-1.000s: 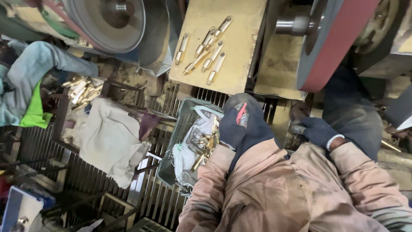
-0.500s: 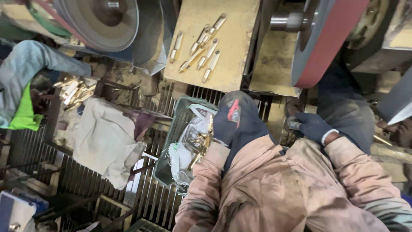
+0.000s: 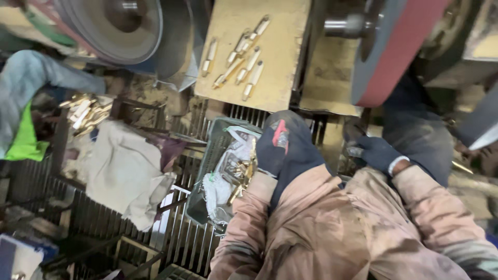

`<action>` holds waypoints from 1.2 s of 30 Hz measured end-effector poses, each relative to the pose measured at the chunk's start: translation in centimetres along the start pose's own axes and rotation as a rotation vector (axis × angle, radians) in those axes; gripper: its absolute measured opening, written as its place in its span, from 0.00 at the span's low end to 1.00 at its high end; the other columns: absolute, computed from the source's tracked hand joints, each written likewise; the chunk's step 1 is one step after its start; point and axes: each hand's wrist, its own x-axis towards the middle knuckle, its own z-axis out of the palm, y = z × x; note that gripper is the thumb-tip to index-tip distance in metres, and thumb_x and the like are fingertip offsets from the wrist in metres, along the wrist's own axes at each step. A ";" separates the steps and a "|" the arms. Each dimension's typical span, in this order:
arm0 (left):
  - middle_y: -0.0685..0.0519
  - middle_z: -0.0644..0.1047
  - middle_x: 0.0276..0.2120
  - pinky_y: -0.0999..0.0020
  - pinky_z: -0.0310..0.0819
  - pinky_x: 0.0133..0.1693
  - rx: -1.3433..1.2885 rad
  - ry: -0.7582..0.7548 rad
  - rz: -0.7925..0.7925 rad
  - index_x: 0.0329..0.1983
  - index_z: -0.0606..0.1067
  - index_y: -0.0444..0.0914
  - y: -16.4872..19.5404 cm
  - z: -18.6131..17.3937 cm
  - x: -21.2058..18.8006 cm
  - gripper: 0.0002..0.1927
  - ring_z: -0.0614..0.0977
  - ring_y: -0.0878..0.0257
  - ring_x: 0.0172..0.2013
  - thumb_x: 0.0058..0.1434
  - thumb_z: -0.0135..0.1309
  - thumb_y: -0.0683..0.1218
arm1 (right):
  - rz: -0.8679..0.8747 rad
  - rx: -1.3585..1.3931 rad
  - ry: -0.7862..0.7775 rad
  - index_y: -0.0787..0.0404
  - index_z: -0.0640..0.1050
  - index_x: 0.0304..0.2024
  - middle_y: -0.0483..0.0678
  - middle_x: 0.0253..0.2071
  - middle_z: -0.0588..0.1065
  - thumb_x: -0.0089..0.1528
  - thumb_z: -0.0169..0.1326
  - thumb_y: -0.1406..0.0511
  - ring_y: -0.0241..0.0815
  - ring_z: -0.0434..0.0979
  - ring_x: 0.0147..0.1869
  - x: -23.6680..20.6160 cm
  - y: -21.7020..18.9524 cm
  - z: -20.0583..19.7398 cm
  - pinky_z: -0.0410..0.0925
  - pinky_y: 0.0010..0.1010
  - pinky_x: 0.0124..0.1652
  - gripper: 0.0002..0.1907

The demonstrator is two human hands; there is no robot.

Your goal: The person uses a belt sander to polish small brass-colored metal parts. They pick up each part from a basket, press it against the moving belt, rotate it to smooth all sides, and place the finished pieces on a nearby wooden board.

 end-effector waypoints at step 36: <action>0.54 0.77 0.38 0.72 0.74 0.32 -0.147 0.033 -0.228 0.63 0.76 0.39 1.4 -0.7 0.3 0.21 0.78 0.67 0.32 0.66 0.55 0.38 | 0.198 0.315 -0.073 0.67 0.81 0.50 0.53 0.34 0.81 0.62 0.59 0.64 0.42 0.78 0.32 -0.7 -2.4 0.0 0.73 0.36 0.35 0.17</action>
